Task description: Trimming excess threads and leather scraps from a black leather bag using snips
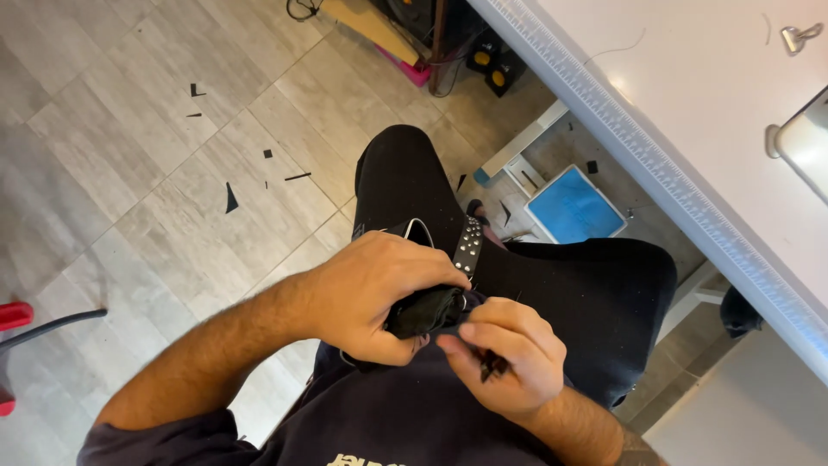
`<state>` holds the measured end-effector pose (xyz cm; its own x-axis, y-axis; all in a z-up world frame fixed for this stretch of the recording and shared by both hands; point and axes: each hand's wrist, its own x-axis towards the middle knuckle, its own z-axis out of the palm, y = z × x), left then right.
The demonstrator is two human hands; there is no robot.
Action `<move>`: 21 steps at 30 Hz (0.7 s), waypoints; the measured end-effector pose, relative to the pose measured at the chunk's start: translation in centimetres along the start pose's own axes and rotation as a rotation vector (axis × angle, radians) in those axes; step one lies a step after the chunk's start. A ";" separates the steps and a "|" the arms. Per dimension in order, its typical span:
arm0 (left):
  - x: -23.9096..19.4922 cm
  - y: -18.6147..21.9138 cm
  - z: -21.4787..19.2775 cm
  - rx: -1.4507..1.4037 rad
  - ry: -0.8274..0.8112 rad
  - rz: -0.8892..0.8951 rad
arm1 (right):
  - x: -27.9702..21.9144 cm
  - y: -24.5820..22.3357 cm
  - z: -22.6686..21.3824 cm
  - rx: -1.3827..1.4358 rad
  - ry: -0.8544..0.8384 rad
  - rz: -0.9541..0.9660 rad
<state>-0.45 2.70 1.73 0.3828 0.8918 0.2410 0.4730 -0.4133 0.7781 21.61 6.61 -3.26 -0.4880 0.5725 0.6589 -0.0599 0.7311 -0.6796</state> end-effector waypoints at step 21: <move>-0.4 -0.5 0.3 -0.056 0.106 -0.047 | 0.3 1.2 0.9 -0.058 -0.038 -0.113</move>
<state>-0.58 2.47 1.07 0.2737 0.9257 0.2611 0.4421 -0.3621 0.8206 20.62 7.36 -4.13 -0.5135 0.4720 0.7166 -0.0662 0.8108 -0.5815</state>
